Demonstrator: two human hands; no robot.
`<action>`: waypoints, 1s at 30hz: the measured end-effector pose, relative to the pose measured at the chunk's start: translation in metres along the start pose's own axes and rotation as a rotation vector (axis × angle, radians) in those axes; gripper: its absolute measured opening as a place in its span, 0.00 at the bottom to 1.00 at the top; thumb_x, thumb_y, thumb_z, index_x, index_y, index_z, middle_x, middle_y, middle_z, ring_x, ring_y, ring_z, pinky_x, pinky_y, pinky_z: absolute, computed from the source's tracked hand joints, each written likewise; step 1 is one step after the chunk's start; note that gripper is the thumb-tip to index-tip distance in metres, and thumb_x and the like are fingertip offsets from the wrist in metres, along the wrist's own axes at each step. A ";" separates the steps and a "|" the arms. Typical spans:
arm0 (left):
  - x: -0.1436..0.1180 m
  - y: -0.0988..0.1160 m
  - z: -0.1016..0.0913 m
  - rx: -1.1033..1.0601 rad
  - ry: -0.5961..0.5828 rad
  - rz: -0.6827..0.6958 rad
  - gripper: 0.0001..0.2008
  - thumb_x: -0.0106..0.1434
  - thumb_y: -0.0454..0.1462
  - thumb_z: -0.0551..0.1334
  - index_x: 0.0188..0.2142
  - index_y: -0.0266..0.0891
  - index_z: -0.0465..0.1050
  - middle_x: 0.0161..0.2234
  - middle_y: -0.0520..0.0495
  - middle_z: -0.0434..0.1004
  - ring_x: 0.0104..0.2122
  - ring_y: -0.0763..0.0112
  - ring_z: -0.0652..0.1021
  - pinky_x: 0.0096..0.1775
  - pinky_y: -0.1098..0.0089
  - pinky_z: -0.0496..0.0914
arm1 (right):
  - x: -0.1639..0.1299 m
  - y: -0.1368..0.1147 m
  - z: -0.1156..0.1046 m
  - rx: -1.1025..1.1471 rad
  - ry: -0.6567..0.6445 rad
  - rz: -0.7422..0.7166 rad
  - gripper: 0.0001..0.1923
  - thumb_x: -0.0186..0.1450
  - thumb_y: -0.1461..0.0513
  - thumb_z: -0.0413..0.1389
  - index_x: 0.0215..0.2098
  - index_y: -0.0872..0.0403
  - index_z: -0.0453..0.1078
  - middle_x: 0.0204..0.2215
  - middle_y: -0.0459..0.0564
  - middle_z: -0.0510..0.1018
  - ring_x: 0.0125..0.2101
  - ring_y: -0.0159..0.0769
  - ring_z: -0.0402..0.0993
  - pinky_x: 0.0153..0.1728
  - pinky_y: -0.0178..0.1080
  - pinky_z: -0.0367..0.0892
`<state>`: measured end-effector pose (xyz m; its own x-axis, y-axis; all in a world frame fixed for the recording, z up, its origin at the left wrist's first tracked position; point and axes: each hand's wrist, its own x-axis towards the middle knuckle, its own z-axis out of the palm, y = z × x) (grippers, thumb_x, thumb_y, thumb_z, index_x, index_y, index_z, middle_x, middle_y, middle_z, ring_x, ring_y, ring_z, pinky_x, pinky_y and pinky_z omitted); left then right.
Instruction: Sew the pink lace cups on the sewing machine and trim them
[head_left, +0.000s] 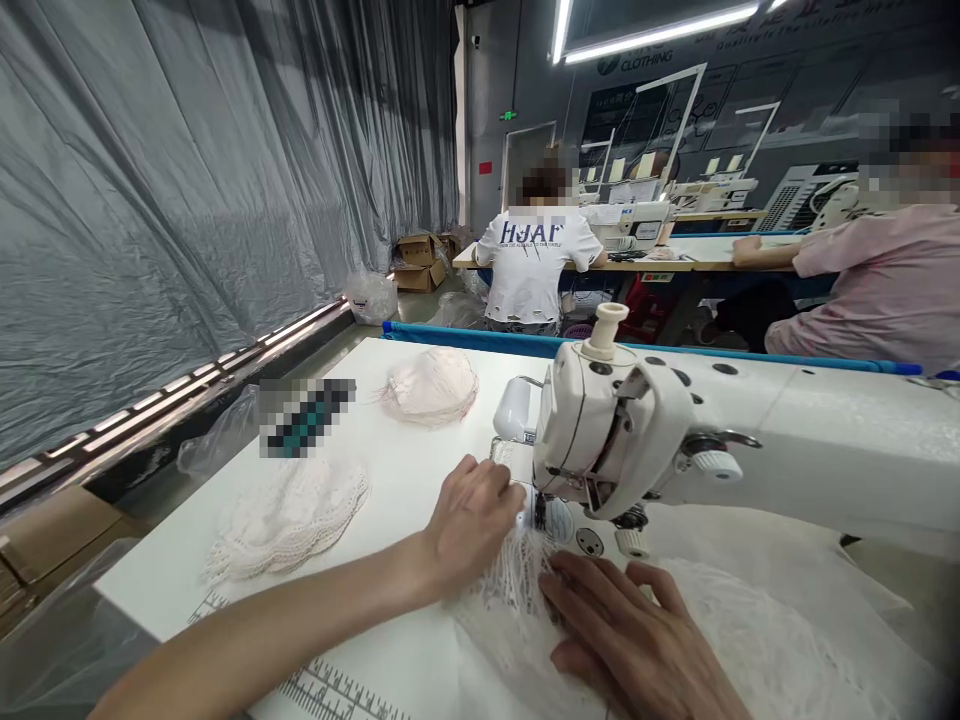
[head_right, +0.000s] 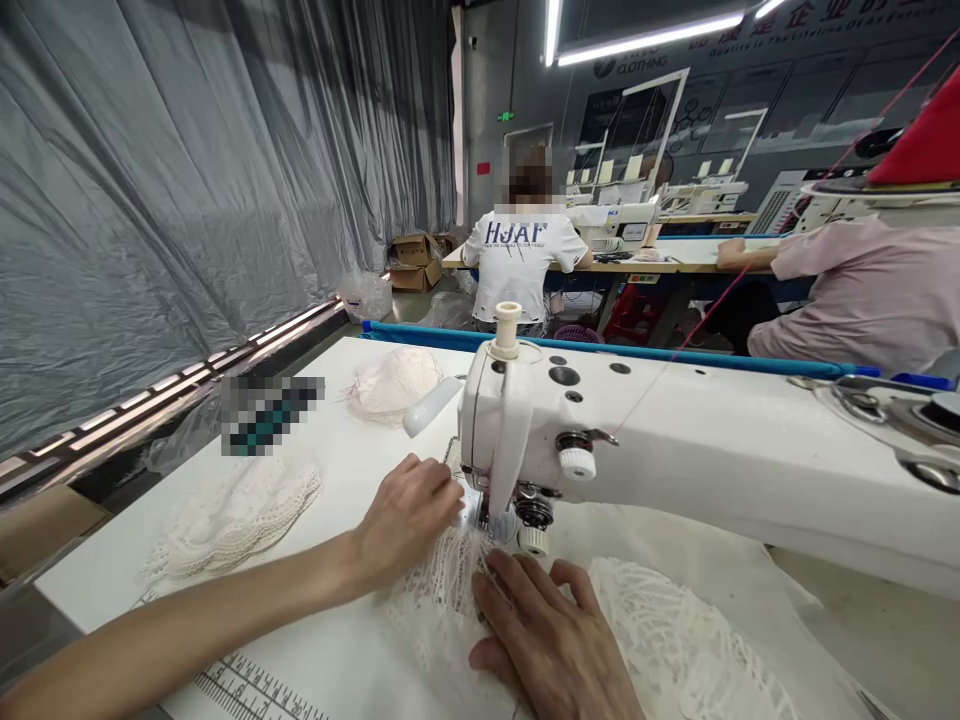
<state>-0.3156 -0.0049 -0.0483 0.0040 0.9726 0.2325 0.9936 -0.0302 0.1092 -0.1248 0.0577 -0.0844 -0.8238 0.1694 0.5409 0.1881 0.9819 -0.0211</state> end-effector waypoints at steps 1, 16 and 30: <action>-0.006 0.002 -0.001 0.018 0.032 0.081 0.11 0.62 0.24 0.50 0.32 0.36 0.68 0.32 0.46 0.71 0.33 0.68 0.71 0.35 0.67 0.62 | 0.000 0.002 0.000 -0.003 -0.015 -0.005 0.17 0.70 0.52 0.43 0.45 0.49 0.69 0.44 0.49 0.77 0.40 0.35 0.73 0.40 0.41 0.56; 0.019 -0.019 0.018 0.128 0.139 0.404 0.12 0.64 0.28 0.52 0.24 0.36 0.65 0.25 0.52 0.68 0.29 0.73 0.70 0.47 0.63 0.60 | 0.009 0.029 0.002 -0.192 -0.087 -0.031 0.23 0.71 0.51 0.38 0.53 0.55 0.62 0.44 0.58 0.77 0.37 0.43 0.76 0.47 0.52 0.57; -0.019 0.007 0.017 -0.059 0.265 0.349 0.08 0.60 0.28 0.50 0.32 0.34 0.66 0.25 0.50 0.68 0.27 0.72 0.69 0.39 0.64 0.62 | 0.022 0.000 -0.007 0.099 0.082 0.078 0.15 0.72 0.64 0.39 0.37 0.55 0.66 0.25 0.45 0.79 0.22 0.30 0.74 0.36 0.39 0.58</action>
<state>-0.3070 -0.0197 -0.0686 0.3013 0.8095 0.5039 0.9296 -0.3671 0.0339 -0.1391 0.0611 -0.0665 -0.7615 0.2424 0.6011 0.1933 0.9702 -0.1464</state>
